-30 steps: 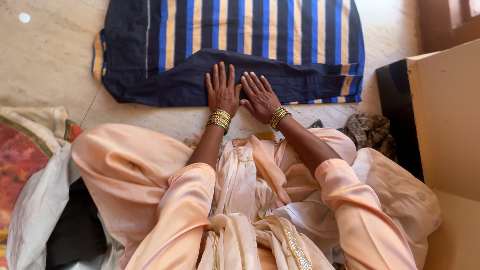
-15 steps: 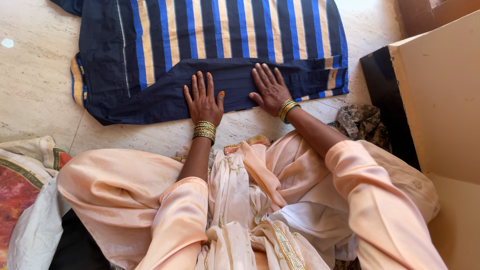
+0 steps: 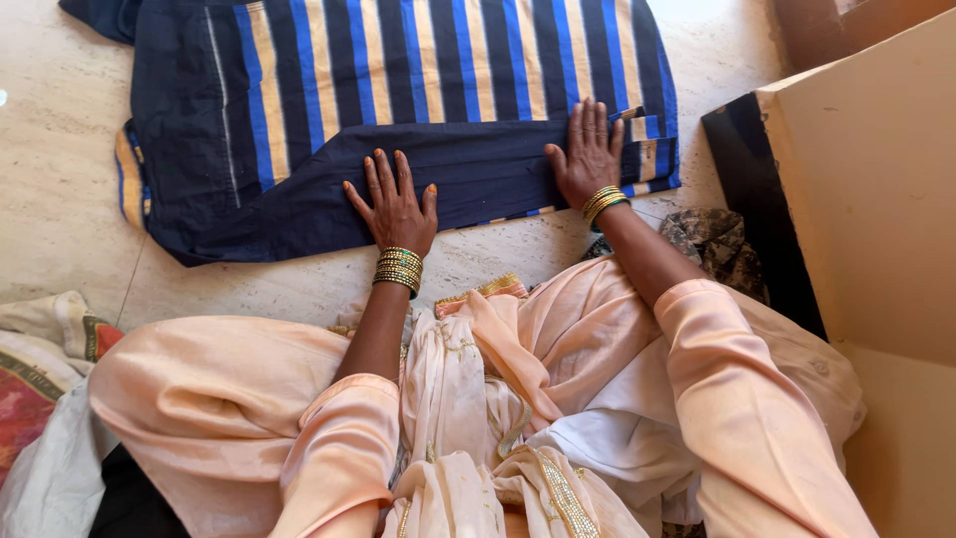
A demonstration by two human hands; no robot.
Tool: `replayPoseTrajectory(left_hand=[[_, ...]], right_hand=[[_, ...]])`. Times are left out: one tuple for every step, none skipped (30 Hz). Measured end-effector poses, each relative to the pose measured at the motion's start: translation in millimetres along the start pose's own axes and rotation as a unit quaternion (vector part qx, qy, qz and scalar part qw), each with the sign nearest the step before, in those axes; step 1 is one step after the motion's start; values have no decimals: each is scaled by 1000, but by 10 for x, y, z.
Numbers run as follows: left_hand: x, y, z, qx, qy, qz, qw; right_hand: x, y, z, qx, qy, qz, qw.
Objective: The person sits on the floor and folds a large blue and beige striped cloth by hand. They smooth the fabric repeatedly, fold it in half lengthwise, and then fold it into a smaller rectangular bundle.
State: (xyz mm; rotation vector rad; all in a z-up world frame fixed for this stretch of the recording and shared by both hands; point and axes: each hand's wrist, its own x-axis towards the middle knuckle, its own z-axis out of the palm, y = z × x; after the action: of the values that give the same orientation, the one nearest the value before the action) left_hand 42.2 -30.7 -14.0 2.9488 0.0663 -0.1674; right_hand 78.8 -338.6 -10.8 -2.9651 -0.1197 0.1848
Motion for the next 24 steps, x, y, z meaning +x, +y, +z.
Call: replayPoseTrajectory(left_hand=[[21,63,3,-13,38,44,998],[52,135,22,-25,77,87,993],[79,206,51,-38,114,129,984],[107,277,91,-48,92,144,984],[126,320,139,-55,70,160,983],[145,343,184,-62,47,176,981],[159,338,215,-45,47,172,983],[155,310,235,-29,48,168,984],[119,274,250,-11,44,161,986],[105,271,262,-15,32,154,987],[128,252,247,-16,23,145,989],[151,222,225,-17,14,135,991],[143,194,214,-13,18,131,991],[134,163,202,-9,22,127,992],[131,153,195,-7,26,123,992],[127,151,190,-6,23,118,993],[130,150,184,-5,22,113,993],[121,146,180,-4,20,108,994],[125,152,174,-3,14,105,994],[121,151,169,-3,9,101,995],[122,163,172,-3,5,100,995],[118,166,177,-7,12,106,994],[124,151,175,-10,21,113,993],[129,135,173,-13,29,119,992]], right_hand=[[-5,-66,26,20,22,-36,999],[-5,-139,48,40,45,-73,996],[-12,-254,86,27,26,-108,993],[-24,-405,135,14,8,-144,989],[-45,-516,161,4,-11,-179,984],[-57,-541,140,-3,-26,-178,984],[-44,-534,102,-11,-39,-177,983],[-25,-520,73,-19,-53,-176,983],[-32,-478,50,-18,-51,-177,983],[-29,-371,4,-17,-49,-178,983],[27,-286,-32,-15,-44,-183,982],[73,-212,-45,-13,-36,-175,984],[69,-109,-47,-12,-30,-163,986],[63,-6,-41,-10,-24,-152,988],[64,118,-50,-9,-12,-143,990],[62,234,-64,-8,-1,-134,991],[54,306,-63,-8,12,-124,992],[36,362,-63,-15,3,-98,995],[25,443,-94,-24,-5,-70,997],[7,509,-114,-33,-12,-43,998],[0,555,-115,-32,10,-37,999],[8,585,-102,-32,32,-30,999],[10,626,-96,-30,55,-24,998],[-10,693,-106,1,88,-7,996]])
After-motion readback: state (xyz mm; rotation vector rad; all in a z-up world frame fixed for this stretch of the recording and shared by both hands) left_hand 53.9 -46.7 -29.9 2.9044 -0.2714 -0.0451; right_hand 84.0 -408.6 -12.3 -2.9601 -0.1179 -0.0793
